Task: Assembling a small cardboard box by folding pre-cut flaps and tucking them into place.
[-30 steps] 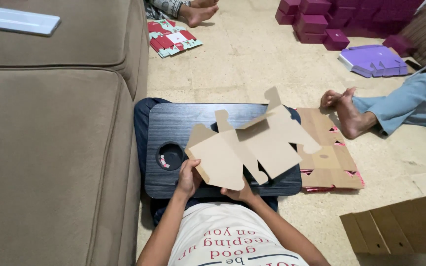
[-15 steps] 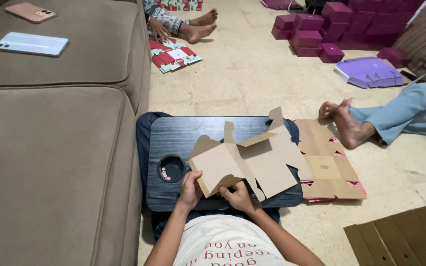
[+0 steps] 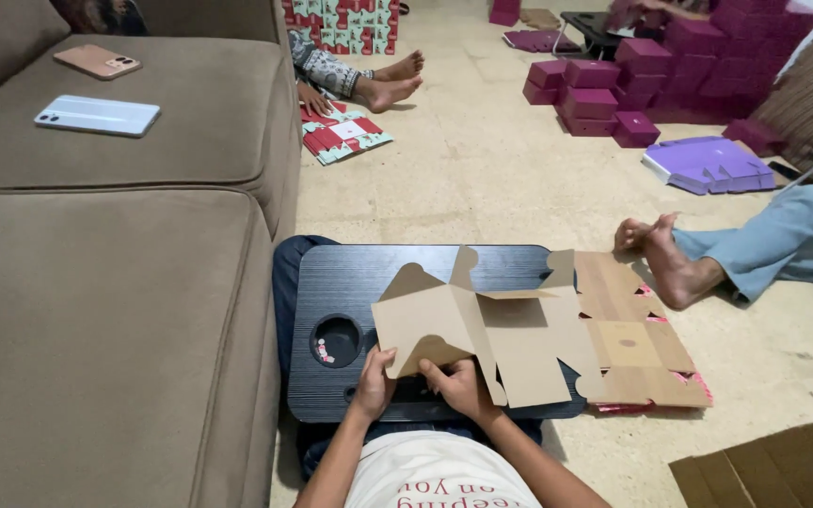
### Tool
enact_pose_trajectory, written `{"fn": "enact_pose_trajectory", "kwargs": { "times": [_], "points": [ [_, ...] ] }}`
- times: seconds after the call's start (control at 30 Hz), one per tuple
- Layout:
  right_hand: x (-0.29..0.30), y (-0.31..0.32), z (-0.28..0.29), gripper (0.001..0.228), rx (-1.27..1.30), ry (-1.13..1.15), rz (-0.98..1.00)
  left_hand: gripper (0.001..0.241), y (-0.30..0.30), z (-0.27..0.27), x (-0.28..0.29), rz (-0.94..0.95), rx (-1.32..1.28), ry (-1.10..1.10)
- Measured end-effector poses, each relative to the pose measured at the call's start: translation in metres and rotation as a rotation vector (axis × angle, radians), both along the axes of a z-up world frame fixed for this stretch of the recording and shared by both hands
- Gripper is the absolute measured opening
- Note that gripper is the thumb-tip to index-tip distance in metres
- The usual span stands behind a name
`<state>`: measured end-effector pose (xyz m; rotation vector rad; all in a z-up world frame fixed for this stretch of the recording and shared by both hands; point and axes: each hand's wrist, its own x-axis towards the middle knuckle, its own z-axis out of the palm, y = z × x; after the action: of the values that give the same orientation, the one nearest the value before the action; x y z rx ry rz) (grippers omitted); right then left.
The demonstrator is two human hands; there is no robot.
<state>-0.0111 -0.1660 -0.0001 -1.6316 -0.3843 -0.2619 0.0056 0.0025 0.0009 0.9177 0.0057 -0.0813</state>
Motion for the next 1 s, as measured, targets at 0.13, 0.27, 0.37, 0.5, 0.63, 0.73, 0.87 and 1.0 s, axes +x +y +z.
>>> {"fn": "enact_pose_trajectory", "kwargs": {
  "times": [0.13, 0.27, 0.37, 0.5, 0.63, 0.73, 0.87, 1.0],
  "points": [
    [-0.001, 0.021, 0.016, 0.048, 0.055, 0.21, -0.08, 0.056, 0.008, 0.014, -0.016, -0.041, 0.276, 0.212],
    [0.005, 0.024, 0.012, 0.05, 0.15, 0.16, -0.092, 0.037, 0.007, 0.027, -0.016, -0.147, 0.492, -0.174],
    [0.004, 0.02, 0.018, 0.054, 0.172, 0.18, -0.049, 0.044, 0.005, 0.016, -0.013, -0.15, 0.532, -0.24],
    [0.011, 0.02, 0.012, 0.05, 0.179, 0.186, 0.029, 0.038, 0.004, 0.007, -0.01, -0.083, 0.447, -0.21],
    [0.023, 0.015, -0.019, 0.05, 0.198, 0.169, 0.007, 0.045, 0.004, -0.013, 0.003, -0.075, 0.298, -0.13],
    [0.016, 0.017, -0.005, 0.053, 0.213, 0.198, 0.0, 0.045, 0.001, -0.022, 0.009, -0.067, 0.237, -0.147],
    [0.019, 0.018, -0.006, 0.062, 0.192, 0.198, -0.002, 0.046, -0.001, -0.022, 0.005, -0.012, 0.338, -0.184],
    [0.032, 0.018, -0.039, 0.057, 0.179, 0.153, -0.02, 0.047, -0.004, -0.018, 0.004, 0.058, 0.303, -0.132]
  ]
}}
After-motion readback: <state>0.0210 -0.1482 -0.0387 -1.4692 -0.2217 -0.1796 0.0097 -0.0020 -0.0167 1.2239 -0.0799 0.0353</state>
